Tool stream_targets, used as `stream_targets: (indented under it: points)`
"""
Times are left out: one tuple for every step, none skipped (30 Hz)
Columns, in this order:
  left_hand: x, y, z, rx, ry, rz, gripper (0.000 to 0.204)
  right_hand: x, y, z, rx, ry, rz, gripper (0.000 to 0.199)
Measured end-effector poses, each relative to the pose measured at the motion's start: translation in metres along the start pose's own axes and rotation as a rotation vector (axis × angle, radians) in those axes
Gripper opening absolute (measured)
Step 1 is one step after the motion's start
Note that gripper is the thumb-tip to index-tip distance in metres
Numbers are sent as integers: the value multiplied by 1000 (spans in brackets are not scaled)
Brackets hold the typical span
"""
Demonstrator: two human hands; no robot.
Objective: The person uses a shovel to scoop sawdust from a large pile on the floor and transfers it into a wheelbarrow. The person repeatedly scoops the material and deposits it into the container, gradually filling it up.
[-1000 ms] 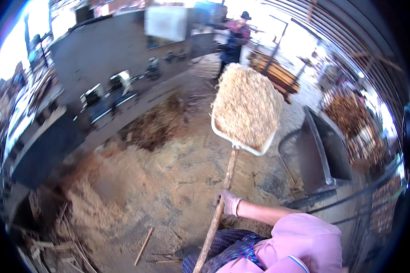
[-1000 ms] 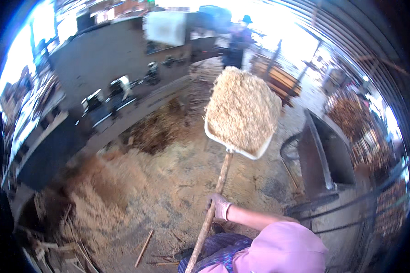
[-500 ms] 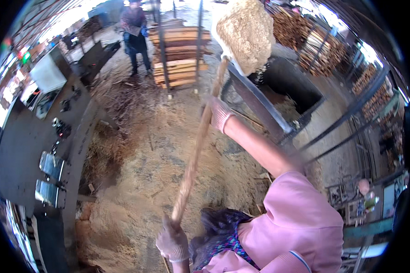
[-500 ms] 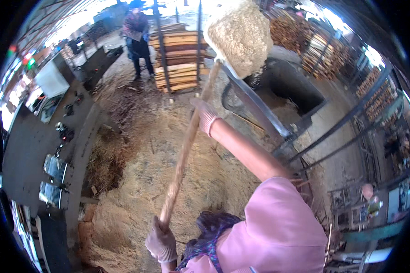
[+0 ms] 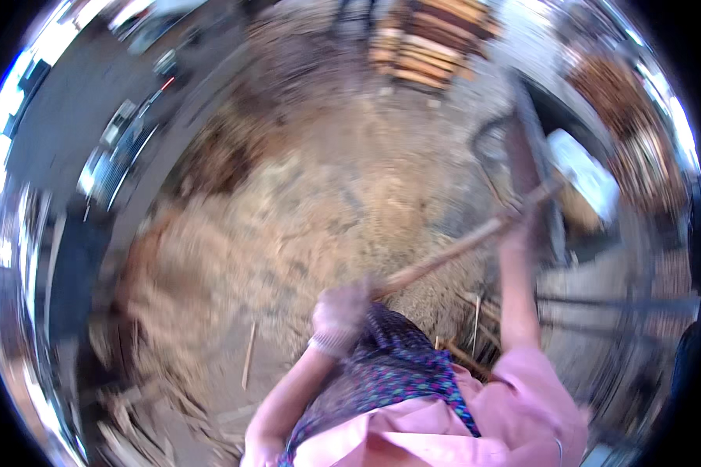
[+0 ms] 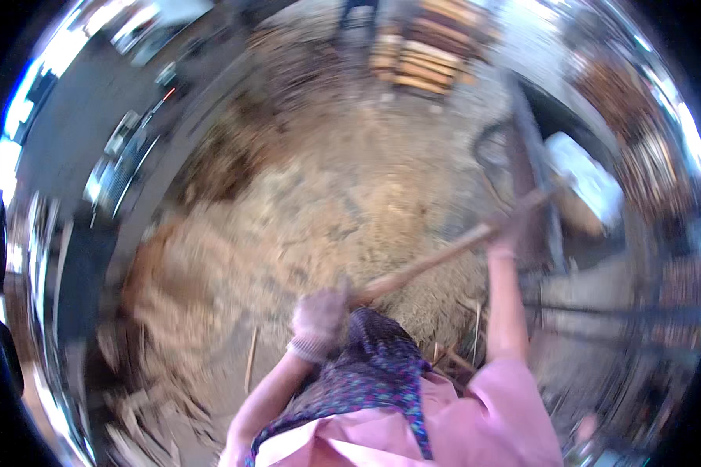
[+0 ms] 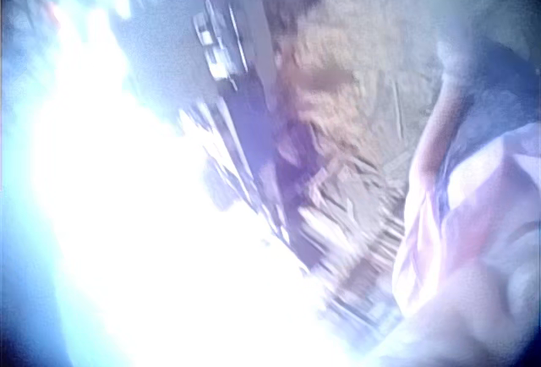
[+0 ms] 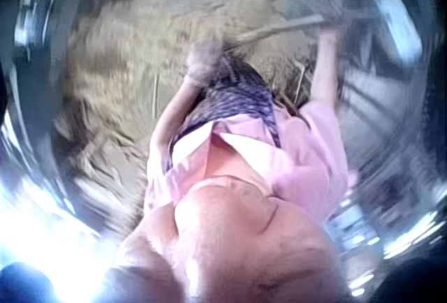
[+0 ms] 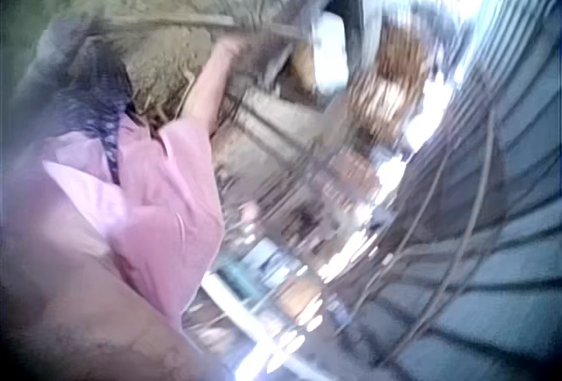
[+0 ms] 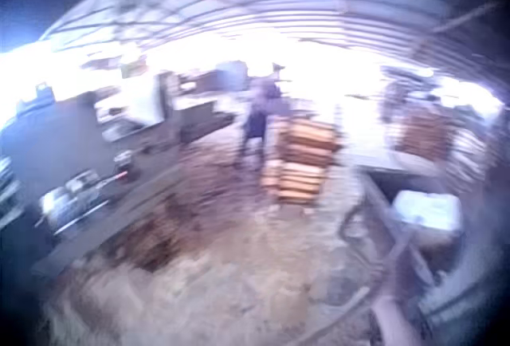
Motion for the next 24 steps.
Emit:
stream_targets:
  points:
    - [7, 17, 1, 35, -32, 72, 39, 0, 5, 3, 15, -56, 21, 22]
    - [13, 30, 0, 18, -68, 120, 33, -9, 23, 10, 179, 23, -18, 21]
    - [19, 42, 4, -21, -91, 246, 37, -12, 29, 13, 186, -22, 66, 26]
    - [30, 59, 9, -6, -121, 347, 38, -22, 33, 16, 201, 45, 57, 31]
    - [35, 81, 22, 68, -120, 448, 39, -36, 28, 19, 88, 113, 76, 31]
    - [43, 98, 40, 62, -163, 518, 39, -50, 28, 28, 81, 189, 181, 32]
    - [56, 115, 54, 90, -196, 590, 40, -57, 20, 37, -56, 198, 274, 33]
    - [69, 130, 67, 123, -222, 658, 40, -70, 41, 48, 74, 213, 338, 33]
    - [84, 142, 83, 121, -279, 686, 38, -81, 50, 65, 111, 214, 406, 33]
    - [96, 155, 101, 130, -335, 710, 37, -92, 66, 86, 196, 214, 489, 34]
    - [106, 165, 121, 119, -374, 737, 36, -108, 77, 108, 207, 288, 501, 34]
    - [113, 184, 149, 192, -431, 747, 36, -124, 91, 135, 276, 356, 522, 34]
    - [120, 202, 178, 263, -473, 766, 36, -143, 109, 161, 366, 423, 562, 34]
    - [126, 212, 209, 224, -502, 807, 36, -159, 122, 178, 343, 430, 513, 33]
    - [129, 226, 244, 226, -537, 843, 36, -184, 140, 192, 356, 435, 475, 31]
    - [133, 238, 279, 209, -594, 843, 35, -206, 156, 205, 374, 444, 435, 30]
    - [134, 251, 316, 227, -655, 830, 35, -251, 180, 224, 534, 532, 463, 30]
    - [136, 262, 353, 208, -721, 843, 35, -299, 192, 241, 622, 587, 532, 31]
    - [135, 272, 390, 206, -779, 836, 35, -345, 189, 255, 584, 653, 547, 30]
    - [130, 276, 432, 123, -882, 860, 36, -391, 173, 262, 411, 660, 648, 30]
    - [125, 277, 472, 33, -987, 859, 37, -446, 169, 291, 461, 784, 610, 31]
    - [117, 282, 512, 33, -1110, 824, 39, -494, 155, 317, 397, 867, 616, 31]
    - [105, 286, 548, 51, -1225, 785, 42, -539, 143, 348, 435, 917, 708, 31]
    - [90, 289, 582, 76, -1322, 753, 44, -578, 127, 378, 437, 927, 817, 30]
Point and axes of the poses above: each hand's wrist, its own z-axis away from the middle knuckle, its own y-axis out of the palm, x = y × z, the point moved 10 cm from there along -z, towards the middle knuckle, and after that the axes turned 2 degrees about y, right-handed, at the moved point
